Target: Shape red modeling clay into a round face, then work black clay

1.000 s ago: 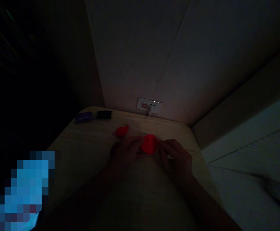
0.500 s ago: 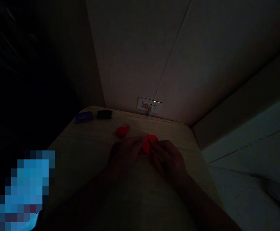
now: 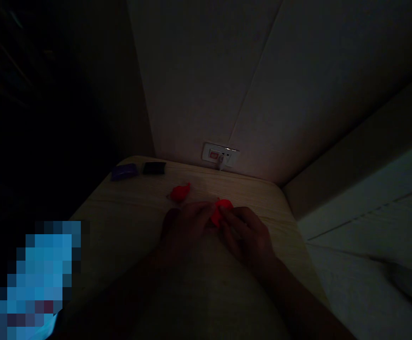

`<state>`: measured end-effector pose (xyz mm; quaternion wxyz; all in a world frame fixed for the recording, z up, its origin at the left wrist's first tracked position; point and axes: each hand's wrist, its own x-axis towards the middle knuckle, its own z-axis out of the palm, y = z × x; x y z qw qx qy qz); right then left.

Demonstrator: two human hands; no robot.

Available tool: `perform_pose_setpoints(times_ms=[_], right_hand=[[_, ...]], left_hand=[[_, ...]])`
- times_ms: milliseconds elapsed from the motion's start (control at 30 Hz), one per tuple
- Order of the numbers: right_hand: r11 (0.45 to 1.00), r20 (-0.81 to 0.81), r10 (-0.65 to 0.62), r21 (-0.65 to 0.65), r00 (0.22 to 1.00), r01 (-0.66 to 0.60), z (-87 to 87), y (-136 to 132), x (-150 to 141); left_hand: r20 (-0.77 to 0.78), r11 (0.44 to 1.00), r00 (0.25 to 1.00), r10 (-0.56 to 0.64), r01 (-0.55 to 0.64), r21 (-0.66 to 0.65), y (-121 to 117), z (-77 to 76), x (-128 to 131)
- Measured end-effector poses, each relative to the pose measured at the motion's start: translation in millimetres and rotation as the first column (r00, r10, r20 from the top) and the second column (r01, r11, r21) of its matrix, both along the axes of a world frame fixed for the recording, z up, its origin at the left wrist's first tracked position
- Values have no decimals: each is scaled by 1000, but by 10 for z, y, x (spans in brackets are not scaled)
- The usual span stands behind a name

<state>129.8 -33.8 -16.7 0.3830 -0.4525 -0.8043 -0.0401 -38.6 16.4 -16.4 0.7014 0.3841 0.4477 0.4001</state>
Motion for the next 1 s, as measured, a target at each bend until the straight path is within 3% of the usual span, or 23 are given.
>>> perform_pose_setpoints(times_ms=[333, 533, 667, 800, 900, 1000], right_hand=[[1000, 21, -2, 3, 1000, 2, -19, 3, 1], [1000, 15, 0, 13, 1000, 0, -11, 0, -8], [1000, -95, -6, -24, 995, 3, 41, -19, -10], [990, -250, -115, -107, 961, 91, 45, -3, 66], [957, -394, -253, -235, 884, 169, 8, 35, 142], [903, -483, -361, -395, 797, 169, -27, 68, 180]], left_hand=[[-56, 999, 998, 34, -36, -37, -15, 173, 31], [-74, 999, 997, -33, 34, 15, -51, 247, 10], [-99, 999, 995, 20, -17, 32, -36, 179, 9], [-48, 998, 997, 62, -63, -6, 14, 57, 8], [-10, 993, 994, 108, -108, -37, 46, -21, 3], [67, 989, 987, 144, -141, -49, 68, -74, 1]])
